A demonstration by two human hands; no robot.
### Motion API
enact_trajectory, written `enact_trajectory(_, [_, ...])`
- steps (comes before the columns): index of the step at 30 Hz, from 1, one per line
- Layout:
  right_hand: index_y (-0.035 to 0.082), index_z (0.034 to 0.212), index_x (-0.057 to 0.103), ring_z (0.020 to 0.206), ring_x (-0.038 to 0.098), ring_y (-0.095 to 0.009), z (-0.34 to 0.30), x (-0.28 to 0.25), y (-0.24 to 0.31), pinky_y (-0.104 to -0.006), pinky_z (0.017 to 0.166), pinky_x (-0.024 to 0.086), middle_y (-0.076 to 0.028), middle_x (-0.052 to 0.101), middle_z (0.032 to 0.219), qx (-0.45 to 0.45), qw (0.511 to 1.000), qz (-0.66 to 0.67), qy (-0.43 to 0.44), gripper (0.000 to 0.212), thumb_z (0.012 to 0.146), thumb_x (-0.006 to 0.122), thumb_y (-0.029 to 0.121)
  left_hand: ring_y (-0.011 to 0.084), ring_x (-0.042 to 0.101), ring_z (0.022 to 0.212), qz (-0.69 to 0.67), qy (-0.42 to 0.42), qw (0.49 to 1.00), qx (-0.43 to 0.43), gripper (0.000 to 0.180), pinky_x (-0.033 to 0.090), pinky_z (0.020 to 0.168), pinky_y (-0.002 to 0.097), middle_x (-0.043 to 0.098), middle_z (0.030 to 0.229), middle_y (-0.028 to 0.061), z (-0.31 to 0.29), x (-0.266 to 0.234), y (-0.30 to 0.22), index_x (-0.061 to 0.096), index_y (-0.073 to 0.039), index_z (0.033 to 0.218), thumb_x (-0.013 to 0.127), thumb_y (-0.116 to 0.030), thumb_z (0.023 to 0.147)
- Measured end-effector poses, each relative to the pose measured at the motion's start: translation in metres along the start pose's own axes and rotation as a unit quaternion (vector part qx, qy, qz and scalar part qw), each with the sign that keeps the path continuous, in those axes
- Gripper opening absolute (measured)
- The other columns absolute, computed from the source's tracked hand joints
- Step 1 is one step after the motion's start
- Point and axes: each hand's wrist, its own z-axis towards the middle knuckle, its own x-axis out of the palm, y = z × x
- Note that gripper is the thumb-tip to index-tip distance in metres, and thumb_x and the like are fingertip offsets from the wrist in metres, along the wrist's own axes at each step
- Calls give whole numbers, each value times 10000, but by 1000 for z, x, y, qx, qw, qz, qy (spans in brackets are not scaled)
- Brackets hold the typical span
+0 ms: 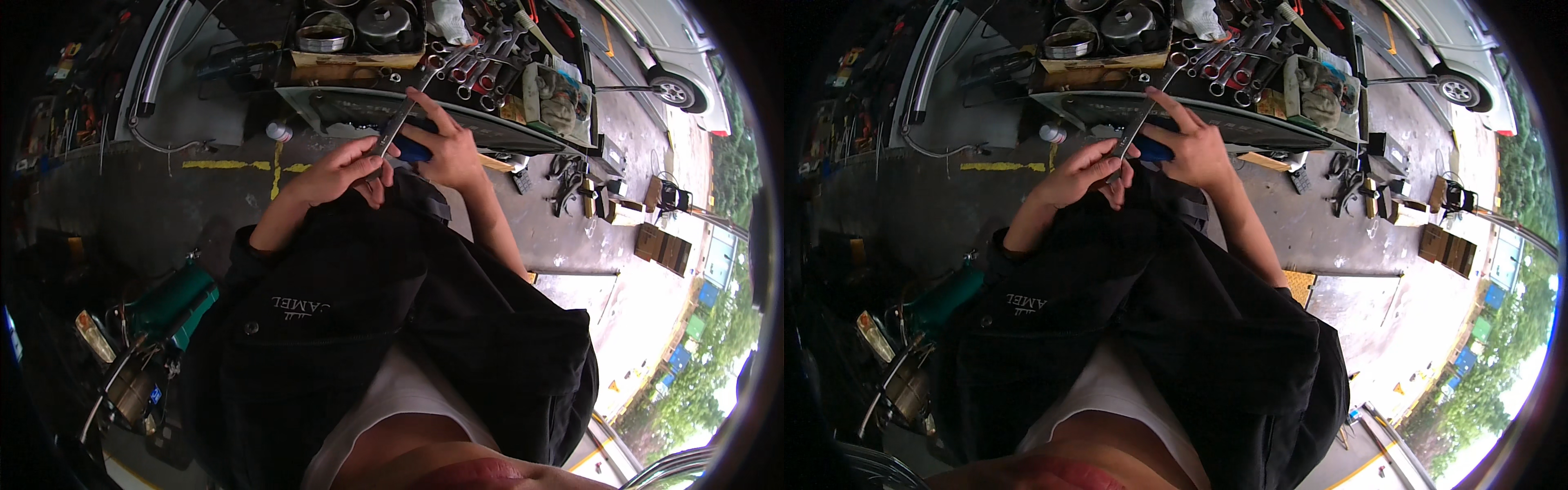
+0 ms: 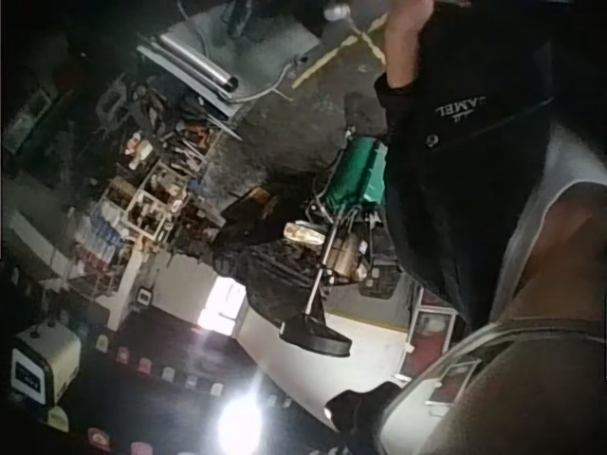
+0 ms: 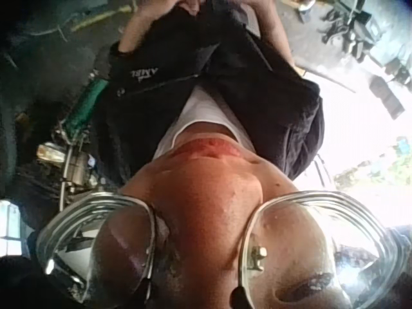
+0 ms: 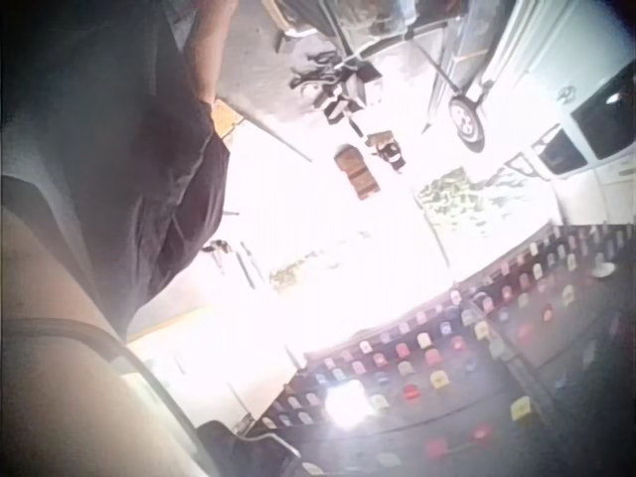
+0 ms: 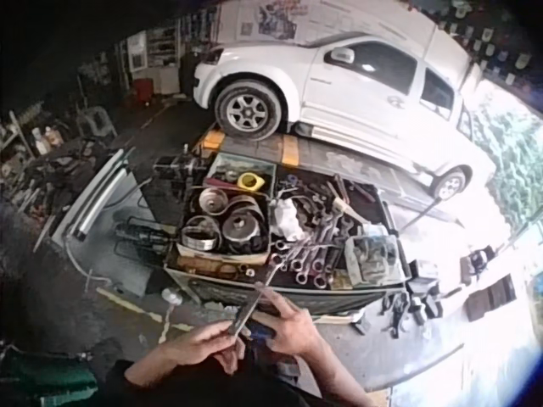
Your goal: The person repeatedly picks up wrenches from a cluttered tool cart, wipes each with a blue cloth, and places them back. The person handles multiple wrenches one at a time, using the cloth to clean the metal surfaces.
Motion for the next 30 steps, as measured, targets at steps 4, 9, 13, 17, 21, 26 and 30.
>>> enact_trajectory(4, [189, 1185, 716, 1195, 623, -319, -12, -16, -15, -399, 948, 552, -101, 575, 1370, 123, 990, 47, -58, 600, 600, 804, 91, 86, 497, 638, 12, -19, 999, 28, 330, 591, 650, 317, 504, 855, 28, 3, -20, 25, 471, 12, 1352, 414, -187, 1095])
enact_trajectory(9, [80, 1309, 621, 1209, 610, -370, -14, -11, -34, -421, 1006, 503, -166, 598, 1335, 221, 943, 35, -246, 641, 701, 820, 126, 74, 451, 620, 45, -30, 998, 19, 284, 599, 655, 324, 473, 858, 28, 11, -29, 42, 476, 9, 1317, 390, -150, 1098])
enact_trajectory(13, [99, 1374, 593, 1224, 600, -386, 1, -4, -21, -435, 1012, 503, -194, 574, 1381, 182, 945, -1, -272, 687, 724, 811, 130, 77, 453, 602, 77, -8, 997, 8, 283, 532, 578, 287, 481, 867, 25, 17, -25, 41, 462, -2, 1328, 382, -160, 1108])
enact_trajectory(17, [153, 1386, 611, 1240, 582, -411, 7, 18, -9, -456, 1017, 507, -206, 525, 1445, 184, 960, 22, -211, 716, 705, 834, 171, 86, 452, 619, 78, -15, 997, -16, 240, 413, 524, 253, 476, 877, 31, 24, -17, 36, 449, -22, 1306, 387, -136, 1104])
enact_trajectory(21, [223, 1318, 672, 1079, 635, -378, 12, 31, 16, -428, 912, 553, -150, 530, 1451, 93, 981, -28, -171, 658, 681, 835, 244, 85, 452, 639, 105, -62, 993, -3, 188, 387, 530, 258, 485, 865, 25, 30, -22, 44, 453, -35, 1261, 415, -100, 1089])
enact_trajectory(26, [260, 1218, 720, 946, 676, -323, 4, 29, 28, -394, 814, 580, -69, 587, 1408, 23, 995, -3, -92, 506, 728, 828, 335, 115, 497, 619, 267, -72, 959, 61, 147, 430, 546, 286, 547, 779, 38, 30, -47, 68, 478, -27, 1190, 488, -96, 1061])
enact_trajectory(30, [247, 1162, 743, 925, 690, -296, -5, 26, 13, -374, 774, 588, -37, 626, 1359, -10, 995, -44, -87, 496, 680, 842, 307, 94, 437, 619, 202, -61, 977, 15, 125, 388, 535, 255, 516, 823, 31, 27, -26, 49, 479, -35, 1182, 459, -76, 1066])
